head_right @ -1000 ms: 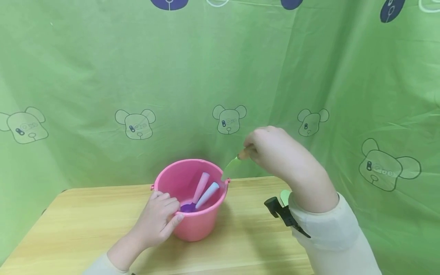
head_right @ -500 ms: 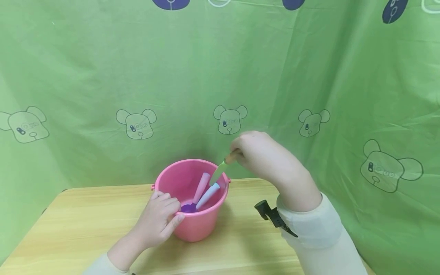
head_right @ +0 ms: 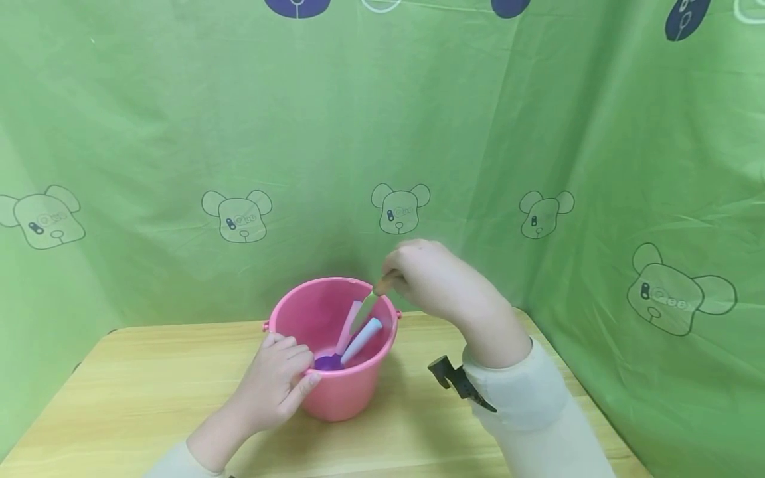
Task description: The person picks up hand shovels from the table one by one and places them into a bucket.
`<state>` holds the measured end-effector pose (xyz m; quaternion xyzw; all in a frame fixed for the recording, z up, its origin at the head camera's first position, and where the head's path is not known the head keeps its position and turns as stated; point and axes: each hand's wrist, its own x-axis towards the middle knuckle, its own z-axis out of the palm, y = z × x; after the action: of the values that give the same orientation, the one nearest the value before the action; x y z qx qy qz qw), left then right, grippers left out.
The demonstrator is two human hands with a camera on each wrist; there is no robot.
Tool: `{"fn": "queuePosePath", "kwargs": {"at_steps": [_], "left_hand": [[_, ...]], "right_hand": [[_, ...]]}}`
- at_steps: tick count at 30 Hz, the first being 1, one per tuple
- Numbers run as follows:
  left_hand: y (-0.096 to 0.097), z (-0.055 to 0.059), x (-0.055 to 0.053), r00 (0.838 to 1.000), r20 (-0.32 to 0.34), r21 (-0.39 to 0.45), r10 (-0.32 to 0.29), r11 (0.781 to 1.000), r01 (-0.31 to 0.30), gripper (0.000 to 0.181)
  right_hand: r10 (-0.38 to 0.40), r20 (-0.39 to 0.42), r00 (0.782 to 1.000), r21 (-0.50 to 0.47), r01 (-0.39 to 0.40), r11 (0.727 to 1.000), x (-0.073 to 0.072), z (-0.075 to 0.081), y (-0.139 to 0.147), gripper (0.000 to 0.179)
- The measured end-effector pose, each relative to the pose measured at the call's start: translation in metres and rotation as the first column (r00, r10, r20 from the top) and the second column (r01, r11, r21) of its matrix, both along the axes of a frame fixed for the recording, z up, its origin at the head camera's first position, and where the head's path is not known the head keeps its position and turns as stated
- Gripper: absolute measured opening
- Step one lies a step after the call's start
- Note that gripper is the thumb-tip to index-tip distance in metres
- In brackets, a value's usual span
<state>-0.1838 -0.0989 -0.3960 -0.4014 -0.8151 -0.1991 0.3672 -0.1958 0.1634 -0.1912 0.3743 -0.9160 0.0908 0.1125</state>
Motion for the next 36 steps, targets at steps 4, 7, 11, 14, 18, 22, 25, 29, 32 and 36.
{"fn": "queuePosePath", "kwargs": {"at_steps": [4, 7, 11, 14, 18, 22, 25, 29, 32, 36], "left_hand": [[0.000, 0.000, 0.000, 1.000, 0.000, 0.001, 0.000, 1.000, 0.000, 0.033], [0.000, 0.000, 0.000, 1.000, 0.003, 0.002, 0.001, 1.000, -0.001, 0.033], [0.000, 0.000, 0.000, 1.000, 0.003, 0.001, 0.001, 1.000, -0.001, 0.033], [0.000, 0.000, 0.000, 1.000, 0.002, -0.002, 0.004, 1.000, -0.004, 0.033], [0.000, -0.001, -0.001, 1.000, 0.004, -0.007, 0.008, 1.000, -0.008, 0.033], [0.000, -0.001, -0.001, 1.000, 0.002, -0.010, 0.007, 1.000, -0.007, 0.033], [0.000, -0.002, -0.001, 1.000, -0.003, -0.007, 0.008, 1.000, -0.008, 0.034], [0.000, -0.001, 0.000, 1.000, -0.006, -0.003, 0.011, 1.000, -0.011, 0.034], [0.000, -0.001, 0.000, 1.000, -0.006, -0.004, 0.009, 1.000, -0.009, 0.034], [0.001, 0.000, 0.000, 1.000, -0.005, -0.007, 0.005, 1.000, -0.005, 0.034]], "right_hand": [[0.002, 0.006, 1.000, 0.001, -0.002, 1.000, -0.005, -0.007, -0.003, 0.013], [0.006, 0.011, 1.000, 0.001, -0.006, 1.000, -0.009, -0.012, -0.006, 0.012], [0.029, 0.012, 1.000, -0.008, -0.029, 1.000, -0.014, -0.018, -0.010, 0.010], [0.042, 0.022, 0.999, -0.015, -0.042, 0.999, -0.016, -0.023, -0.014, 0.010], [0.035, 0.059, 0.998, -0.019, -0.033, 0.999, -0.018, -0.029, -0.019, 0.011], [0.033, 0.097, 0.995, -0.027, -0.031, 0.999, -0.020, -0.036, -0.023, 0.012], [0.042, 0.120, 0.992, -0.040, -0.037, 0.999, -0.022, -0.040, -0.026, 0.011], [0.061, 0.142, 0.988, -0.053, -0.054, 0.997, -0.026, -0.046, -0.032, 0.008], [0.066, 0.159, 0.985, -0.051, -0.059, 0.997, -0.028, -0.051, -0.036, 0.008], [0.068, 0.183, 0.981, -0.041, -0.061, 0.997, -0.031, -0.057, -0.039, 0.010]]}}
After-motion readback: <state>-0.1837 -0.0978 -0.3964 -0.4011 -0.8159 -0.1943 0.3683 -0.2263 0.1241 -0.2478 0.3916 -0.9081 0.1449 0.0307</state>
